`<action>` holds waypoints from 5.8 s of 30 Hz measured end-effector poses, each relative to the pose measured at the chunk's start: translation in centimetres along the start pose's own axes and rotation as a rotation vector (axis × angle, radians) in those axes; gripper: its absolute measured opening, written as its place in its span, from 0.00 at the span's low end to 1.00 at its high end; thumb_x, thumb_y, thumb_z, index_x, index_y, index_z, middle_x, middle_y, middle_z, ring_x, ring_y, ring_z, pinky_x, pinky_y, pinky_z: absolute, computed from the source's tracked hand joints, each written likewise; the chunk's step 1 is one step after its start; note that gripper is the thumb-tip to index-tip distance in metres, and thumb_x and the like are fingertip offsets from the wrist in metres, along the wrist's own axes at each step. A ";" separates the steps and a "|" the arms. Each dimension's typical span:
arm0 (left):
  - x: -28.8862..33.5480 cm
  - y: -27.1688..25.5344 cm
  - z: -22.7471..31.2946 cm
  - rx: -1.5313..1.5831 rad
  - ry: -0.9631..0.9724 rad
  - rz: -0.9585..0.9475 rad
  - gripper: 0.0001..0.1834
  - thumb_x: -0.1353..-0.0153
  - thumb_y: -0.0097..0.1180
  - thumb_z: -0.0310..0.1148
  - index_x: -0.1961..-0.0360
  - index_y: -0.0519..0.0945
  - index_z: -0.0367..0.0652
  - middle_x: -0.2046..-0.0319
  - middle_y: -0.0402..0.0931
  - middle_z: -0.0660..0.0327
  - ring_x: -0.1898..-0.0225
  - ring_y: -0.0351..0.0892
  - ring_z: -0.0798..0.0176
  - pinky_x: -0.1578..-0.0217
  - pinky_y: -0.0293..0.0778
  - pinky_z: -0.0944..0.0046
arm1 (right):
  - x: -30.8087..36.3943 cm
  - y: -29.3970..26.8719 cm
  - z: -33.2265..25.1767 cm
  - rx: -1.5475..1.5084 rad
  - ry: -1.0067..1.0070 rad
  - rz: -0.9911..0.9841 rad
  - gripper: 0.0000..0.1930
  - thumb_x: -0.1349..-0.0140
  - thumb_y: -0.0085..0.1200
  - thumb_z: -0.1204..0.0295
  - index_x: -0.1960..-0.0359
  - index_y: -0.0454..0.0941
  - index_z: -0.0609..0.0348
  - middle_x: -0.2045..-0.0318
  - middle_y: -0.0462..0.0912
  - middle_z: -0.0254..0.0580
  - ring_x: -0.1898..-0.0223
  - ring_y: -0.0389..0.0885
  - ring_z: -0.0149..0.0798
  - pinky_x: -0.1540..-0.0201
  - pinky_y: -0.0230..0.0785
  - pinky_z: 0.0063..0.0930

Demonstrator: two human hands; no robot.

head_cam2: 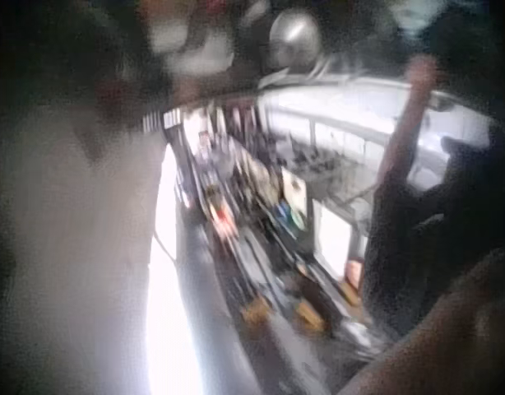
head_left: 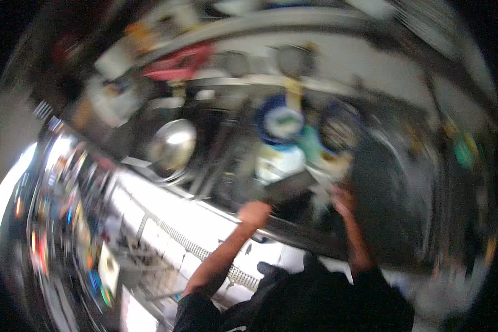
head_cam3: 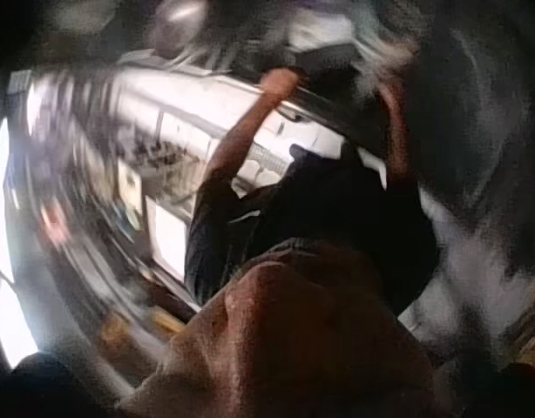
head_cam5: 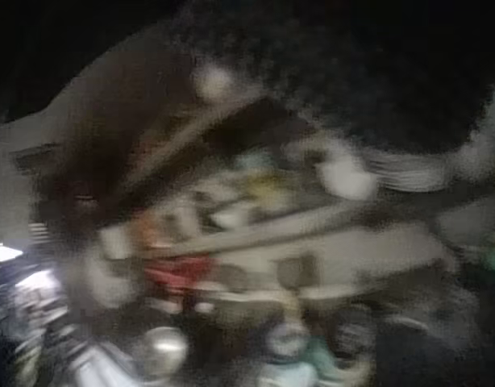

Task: The person retrieves packaged meat from a refrigerator, places it on a cutting board, and uses a cleaver to cut the meat into smaller pieces. The person then transfers the cut pieces into a bowl.

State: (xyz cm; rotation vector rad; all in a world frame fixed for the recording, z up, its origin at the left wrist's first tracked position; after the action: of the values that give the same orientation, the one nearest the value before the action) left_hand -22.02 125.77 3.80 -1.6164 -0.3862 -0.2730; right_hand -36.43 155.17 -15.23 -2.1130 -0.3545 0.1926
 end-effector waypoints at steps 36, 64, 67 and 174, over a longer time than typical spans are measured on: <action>32.7 23.5 -38.4 1.358 -1.218 1.049 0.24 0.50 0.71 0.31 0.55 0.75 0.32 0.61 0.82 0.46 0.58 0.84 0.50 0.55 0.79 0.55 | 15.2 31.2 -70.6 -0.108 -0.671 -1.180 0.35 0.33 0.44 0.38 0.58 0.85 0.61 0.64 0.87 0.52 0.59 0.86 0.51 0.53 0.75 0.40; 49.2 33.6 -68.1 1.140 -2.216 1.242 0.21 0.41 0.63 0.33 0.47 0.79 0.38 0.52 0.79 0.45 0.54 0.81 0.47 0.54 0.78 0.53 | 18.4 61.4 -125.4 -0.109 -1.505 -0.936 0.22 0.30 0.47 0.59 0.71 0.79 0.69 0.74 0.80 0.69 0.67 0.81 0.70 0.61 0.72 0.58; 50.2 34.7 -73.4 1.043 -2.246 1.400 0.17 0.41 0.62 0.30 0.50 0.80 0.37 0.56 0.80 0.47 0.55 0.81 0.45 0.55 0.77 0.54 | 21.0 64.7 -131.6 -0.231 -1.590 -0.838 0.21 0.30 0.47 0.60 0.71 0.79 0.68 0.75 0.80 0.68 0.68 0.81 0.69 0.62 0.72 0.57; 58.6 57.3 -100.1 1.838 -2.362 1.190 0.23 0.39 0.61 0.36 0.46 0.79 0.32 0.65 0.85 0.47 0.63 0.87 0.58 0.60 0.80 0.64 | 15.1 79.8 -143.3 0.241 -1.342 -1.522 0.21 0.30 0.53 0.59 0.71 0.76 0.67 0.83 0.76 0.48 0.81 0.74 0.42 0.73 0.66 0.40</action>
State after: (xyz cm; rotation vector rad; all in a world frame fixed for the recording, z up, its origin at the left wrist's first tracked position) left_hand 60.20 27.99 -16.60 0.6802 -0.7583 2.3156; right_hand 31.14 5.23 -5.75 -0.7070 -2.3395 0.6310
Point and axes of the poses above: each hand's wrist, its own x-axis away from the middle knuckle, its own y-axis out of the palm, z = x × y, the point moved 1 cm from there along -x, towards the middle knuckle
